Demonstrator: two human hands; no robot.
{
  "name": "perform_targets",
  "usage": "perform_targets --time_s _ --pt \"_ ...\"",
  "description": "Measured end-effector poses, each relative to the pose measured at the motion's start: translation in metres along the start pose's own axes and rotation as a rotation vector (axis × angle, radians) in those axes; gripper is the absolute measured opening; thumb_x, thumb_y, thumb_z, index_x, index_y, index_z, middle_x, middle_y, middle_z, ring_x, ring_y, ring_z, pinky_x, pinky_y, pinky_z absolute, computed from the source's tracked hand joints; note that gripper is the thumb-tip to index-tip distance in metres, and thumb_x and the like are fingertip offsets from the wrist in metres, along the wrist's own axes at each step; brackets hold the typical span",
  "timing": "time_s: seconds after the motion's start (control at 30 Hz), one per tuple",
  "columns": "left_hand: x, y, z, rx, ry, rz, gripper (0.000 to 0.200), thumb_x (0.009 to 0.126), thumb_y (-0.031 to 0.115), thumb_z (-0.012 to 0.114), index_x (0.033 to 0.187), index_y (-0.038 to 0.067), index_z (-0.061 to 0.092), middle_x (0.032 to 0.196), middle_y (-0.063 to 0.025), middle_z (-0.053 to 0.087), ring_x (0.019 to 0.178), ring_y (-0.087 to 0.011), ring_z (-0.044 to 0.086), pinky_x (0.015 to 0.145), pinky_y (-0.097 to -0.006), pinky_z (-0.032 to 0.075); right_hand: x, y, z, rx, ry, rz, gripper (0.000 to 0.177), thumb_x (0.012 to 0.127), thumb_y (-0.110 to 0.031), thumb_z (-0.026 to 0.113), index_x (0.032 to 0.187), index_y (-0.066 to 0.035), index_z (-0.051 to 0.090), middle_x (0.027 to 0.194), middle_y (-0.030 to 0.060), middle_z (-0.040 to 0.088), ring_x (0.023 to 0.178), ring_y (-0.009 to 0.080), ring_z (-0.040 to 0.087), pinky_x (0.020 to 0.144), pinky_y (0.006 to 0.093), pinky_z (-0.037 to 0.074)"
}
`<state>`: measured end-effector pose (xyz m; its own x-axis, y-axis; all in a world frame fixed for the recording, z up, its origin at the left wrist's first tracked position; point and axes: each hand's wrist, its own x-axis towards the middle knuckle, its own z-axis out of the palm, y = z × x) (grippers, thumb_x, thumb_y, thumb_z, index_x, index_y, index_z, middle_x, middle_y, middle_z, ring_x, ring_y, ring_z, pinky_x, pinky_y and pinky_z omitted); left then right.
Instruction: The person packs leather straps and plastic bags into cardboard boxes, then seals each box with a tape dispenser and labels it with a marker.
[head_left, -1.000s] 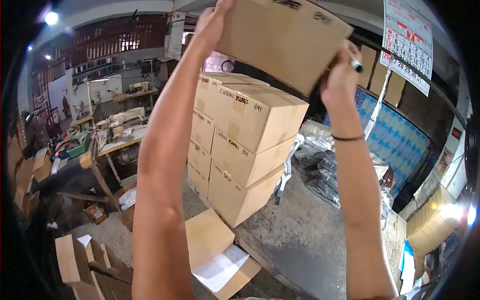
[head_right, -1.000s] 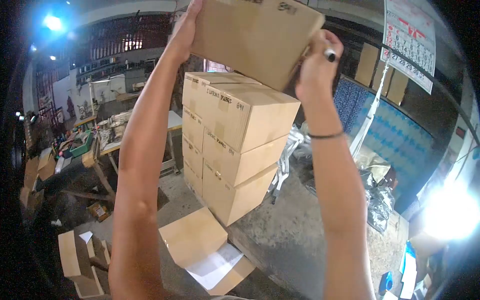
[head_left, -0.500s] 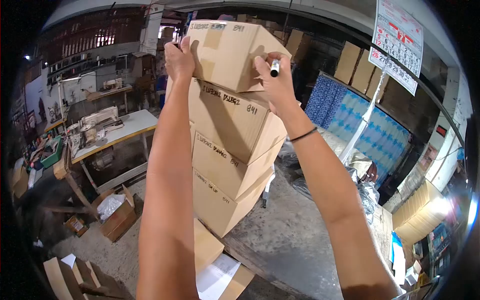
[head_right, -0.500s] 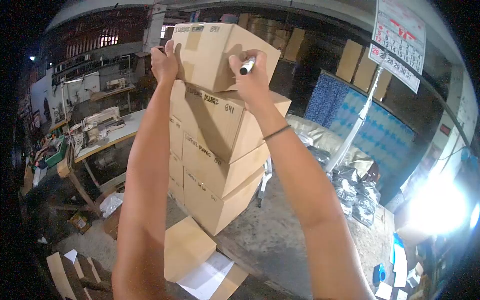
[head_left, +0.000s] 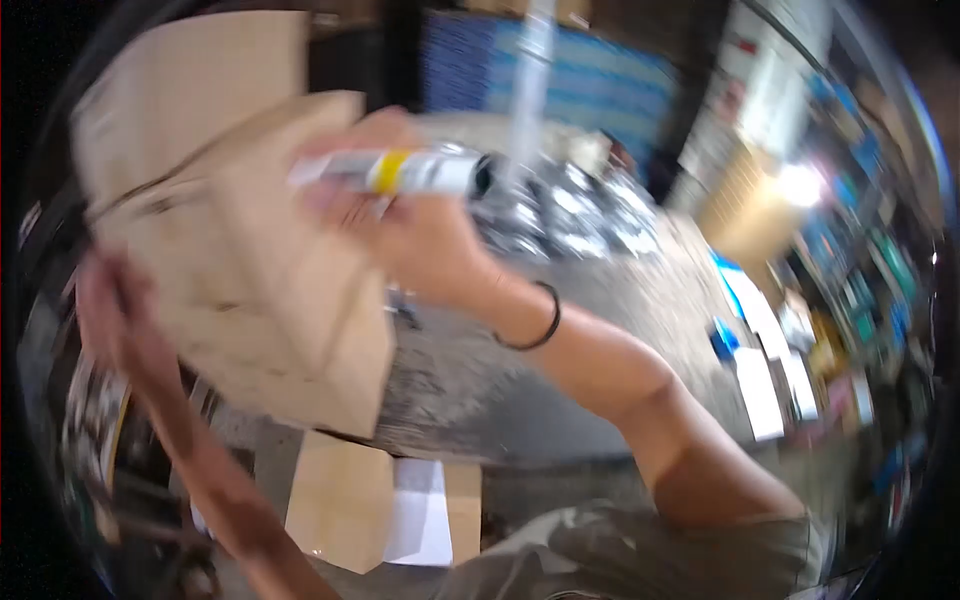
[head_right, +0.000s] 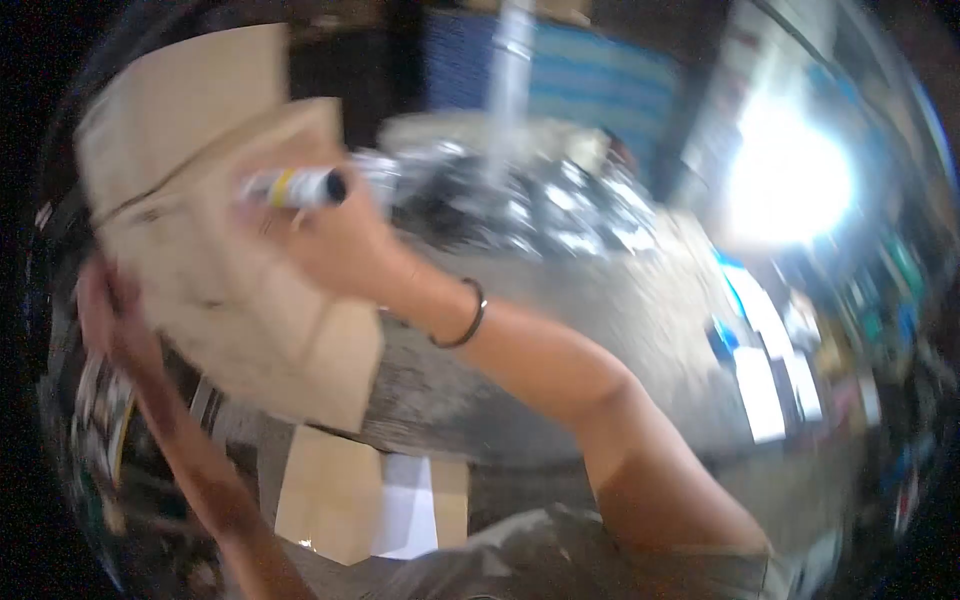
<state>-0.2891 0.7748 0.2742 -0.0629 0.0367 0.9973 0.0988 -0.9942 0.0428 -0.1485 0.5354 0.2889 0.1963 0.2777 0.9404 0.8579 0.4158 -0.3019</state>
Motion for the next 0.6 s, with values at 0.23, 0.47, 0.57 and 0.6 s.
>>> perform_targets --time_s 0.23,0.47,0.57,0.6 --pt "-0.159 0.215 -0.023 -1.188 -0.892 -0.655 0.051 0.090 0.039 0.056 0.111 -0.008 0.060 0.066 -0.0064 0.056 0.058 -0.0102 0.049 0.055 -0.0227 0.038 -0.164 -0.102 -0.130 0.063 -0.137 0.680 0.024 0.076 -0.016 0.075 0.088 -0.006 0.057 0.076 0.0025 0.061 0.061 0.0116 0.058 0.052 0.0254 0.045" --pt "-0.175 0.410 -0.002 -1.445 -1.258 -0.400 0.065 0.084 0.059 0.060 0.094 -0.006 0.060 0.063 0.0029 0.049 0.052 -0.0049 0.041 0.045 -0.0219 0.028 -0.247 -0.198 -0.275 -0.140 0.067 0.709 0.028 0.072 -0.020 0.080 0.083 -0.007 0.059 0.076 0.0024 0.056 0.062 0.0099 0.056 0.050 0.0245 0.043" --pt "-0.195 0.493 -0.004 -1.614 -1.433 -0.457 0.066 0.084 0.060 0.058 0.090 -0.006 0.060 0.063 0.0024 0.050 0.053 -0.0056 0.043 0.046 -0.0219 0.029 -0.287 -0.237 -0.340 -0.177 0.101 0.672 0.030 0.070 -0.024 0.082 0.082 -0.007 0.060 0.080 0.0032 0.053 0.068 0.0156 0.055 0.055 0.0287 0.044" --pt "-0.193 0.527 -0.011 -1.706 -1.562 -0.556 0.065 0.086 0.059 0.056 0.090 -0.005 0.060 0.062 0.0023 0.050 0.053 -0.0054 0.043 0.046 -0.0220 0.029 -0.302 -0.248 -0.358 -0.218 0.123 0.606 0.031 0.070 -0.025 0.083 0.082 -0.006 0.060 0.081 0.0035 0.052 0.069 0.0176 0.054 0.057 0.0301 0.044"
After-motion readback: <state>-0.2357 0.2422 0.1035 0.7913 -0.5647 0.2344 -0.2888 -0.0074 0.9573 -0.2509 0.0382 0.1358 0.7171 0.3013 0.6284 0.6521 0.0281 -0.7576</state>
